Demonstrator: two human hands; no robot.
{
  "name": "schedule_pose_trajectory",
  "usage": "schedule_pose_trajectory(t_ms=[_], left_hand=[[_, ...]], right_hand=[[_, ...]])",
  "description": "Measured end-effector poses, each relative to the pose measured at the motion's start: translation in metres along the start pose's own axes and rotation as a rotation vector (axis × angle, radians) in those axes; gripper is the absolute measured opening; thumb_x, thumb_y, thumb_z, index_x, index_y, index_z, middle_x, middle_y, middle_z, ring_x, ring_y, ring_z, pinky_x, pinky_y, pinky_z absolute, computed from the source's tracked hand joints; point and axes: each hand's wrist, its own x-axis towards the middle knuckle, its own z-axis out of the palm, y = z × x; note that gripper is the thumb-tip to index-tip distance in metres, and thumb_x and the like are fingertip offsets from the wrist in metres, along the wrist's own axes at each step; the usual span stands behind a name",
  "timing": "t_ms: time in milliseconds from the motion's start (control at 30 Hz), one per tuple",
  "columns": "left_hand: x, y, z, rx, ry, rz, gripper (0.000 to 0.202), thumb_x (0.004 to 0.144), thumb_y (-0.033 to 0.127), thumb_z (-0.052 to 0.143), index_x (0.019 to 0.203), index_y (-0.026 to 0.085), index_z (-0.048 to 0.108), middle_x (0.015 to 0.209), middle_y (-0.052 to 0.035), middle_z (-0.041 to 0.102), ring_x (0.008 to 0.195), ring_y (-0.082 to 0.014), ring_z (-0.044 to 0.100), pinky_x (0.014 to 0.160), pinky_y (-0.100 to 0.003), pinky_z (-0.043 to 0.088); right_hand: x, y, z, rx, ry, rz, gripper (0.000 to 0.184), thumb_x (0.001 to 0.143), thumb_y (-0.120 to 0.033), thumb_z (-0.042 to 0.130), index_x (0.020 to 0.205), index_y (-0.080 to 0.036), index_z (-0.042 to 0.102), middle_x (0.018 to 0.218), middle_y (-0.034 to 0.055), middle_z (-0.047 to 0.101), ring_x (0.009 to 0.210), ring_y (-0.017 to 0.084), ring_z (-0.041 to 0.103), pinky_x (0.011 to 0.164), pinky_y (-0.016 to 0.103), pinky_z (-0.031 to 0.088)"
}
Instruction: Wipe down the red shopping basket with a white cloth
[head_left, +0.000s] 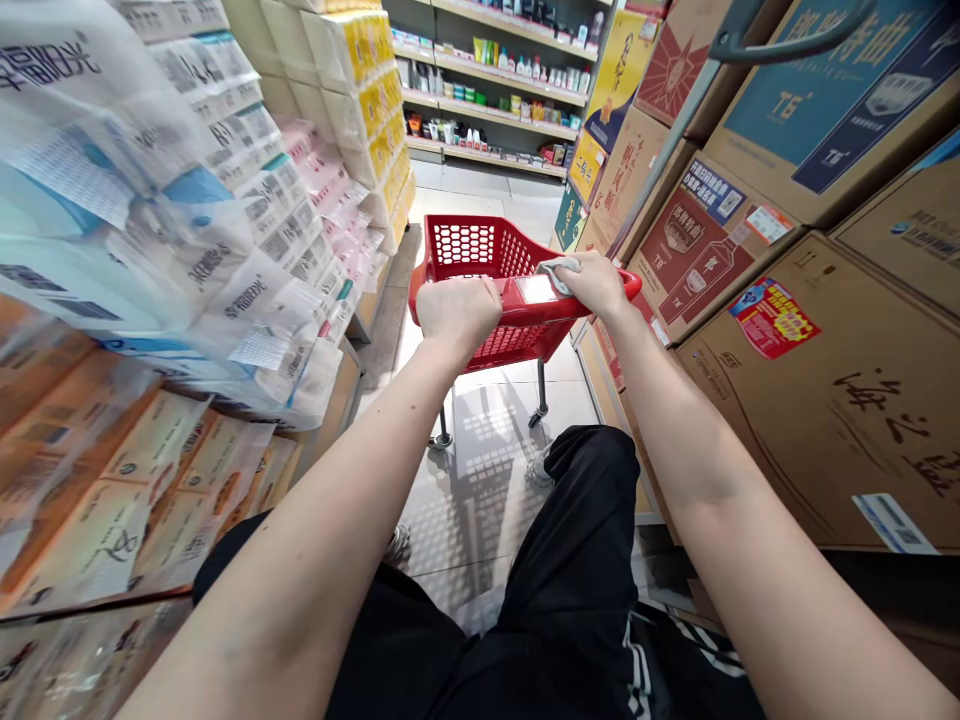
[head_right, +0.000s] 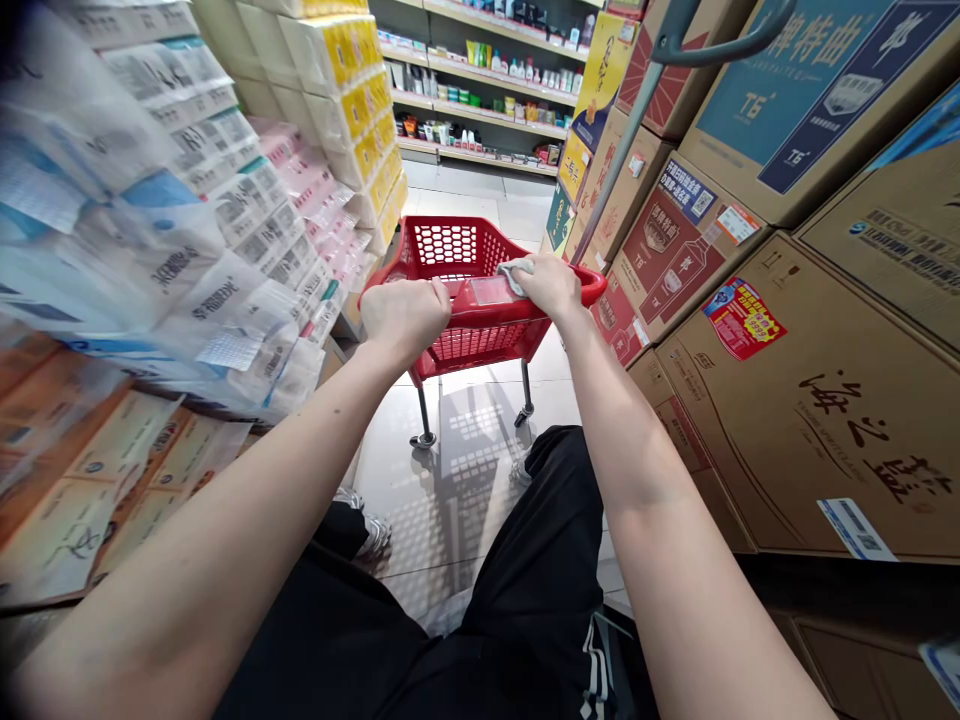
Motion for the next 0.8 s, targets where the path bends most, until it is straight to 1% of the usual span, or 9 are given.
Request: schedule_pose_trajectory(t_ms=[67, 133, 300, 433, 500, 667, 800], left_hand=[[0.001, 0.0, 0.0, 0.006, -0.001, -0.005, 0.07, 0.093, 0.041, 0.013, 0.1, 0.008, 0.075, 0.097, -0.0221, 0.072, 0.1, -0.0336, 0.065, 0.081, -0.042, 0.043], [0.002, 0.0, 0.0, 0.013, -0.009, -0.004, 0.07, 0.093, 0.042, 0.013, 0.1, 0.009, 0.075, 0.098, -0.022, 0.072, 0.1, -0.0334, 0.065, 0.081, -0.042, 0.043], [0.003, 0.0, 0.0, 0.028, -0.02, -0.005, 0.071, 0.093, 0.042, 0.012, 0.101, 0.008, 0.074, 0.099, -0.0227, 0.071, 0.1, -0.0333, 0.064, 0.08, -0.042, 0.043], [0.002, 0.0, 0.0, 0.021, -0.019, 0.007, 0.07, 0.093, 0.04, 0.012, 0.102, 0.006, 0.073, 0.1, -0.0236, 0.071, 0.1, -0.034, 0.064, 0.082, -0.042, 0.042], [0.002, -0.001, 0.0, 0.014, -0.018, 0.001, 0.07, 0.093, 0.04, 0.013, 0.102, 0.006, 0.073, 0.1, -0.0234, 0.07, 0.101, -0.0339, 0.064, 0.083, -0.042, 0.042], [0.006, -0.003, 0.001, 0.019, -0.014, -0.019, 0.068, 0.093, 0.04, 0.014, 0.099, 0.006, 0.073, 0.098, -0.0223, 0.071, 0.1, -0.0335, 0.064, 0.083, -0.041, 0.042], [0.009, -0.006, 0.001, 0.032, -0.015, -0.022, 0.068, 0.093, 0.041, 0.014, 0.097, 0.008, 0.074, 0.097, -0.0215, 0.071, 0.097, -0.0335, 0.064, 0.082, -0.042, 0.042]], right_hand=[[0.002, 0.016, -0.002, -0.007, 0.005, 0.026, 0.039, 0.088, -0.041, 0.042, 0.105, -0.023, 0.073, 0.101, 0.0058, 0.073, 0.094, 0.025, 0.066, 0.083, 0.036, 0.049], [0.005, 0.023, -0.002, -0.022, 0.013, 0.044, 0.038, 0.087, -0.041, 0.044, 0.104, -0.024, 0.073, 0.101, 0.0059, 0.073, 0.096, 0.026, 0.066, 0.084, 0.037, 0.049], [0.009, 0.019, 0.003, -0.062, 0.016, 0.102, 0.041, 0.088, -0.045, 0.044, 0.102, -0.021, 0.073, 0.105, 0.0094, 0.072, 0.102, 0.029, 0.065, 0.089, 0.04, 0.047], [0.01, 0.016, 0.005, -0.093, 0.062, 0.182, 0.046, 0.09, -0.046, 0.041, 0.104, -0.015, 0.072, 0.105, 0.0148, 0.071, 0.103, 0.032, 0.065, 0.089, 0.041, 0.046], [0.01, 0.014, 0.006, -0.11, 0.081, 0.197, 0.048, 0.092, -0.047, 0.038, 0.105, -0.014, 0.071, 0.106, 0.016, 0.07, 0.105, 0.032, 0.064, 0.089, 0.041, 0.045], [0.002, 0.006, 0.01, -0.126, 0.071, 0.137, 0.047, 0.095, -0.046, 0.032, 0.107, -0.019, 0.069, 0.107, 0.0118, 0.07, 0.105, 0.029, 0.063, 0.088, 0.038, 0.045], [-0.012, -0.007, 0.013, -0.107, 0.11, 0.049, 0.044, 0.097, -0.042, 0.029, 0.112, -0.022, 0.066, 0.111, 0.0093, 0.068, 0.103, 0.027, 0.062, 0.087, 0.04, 0.045]])
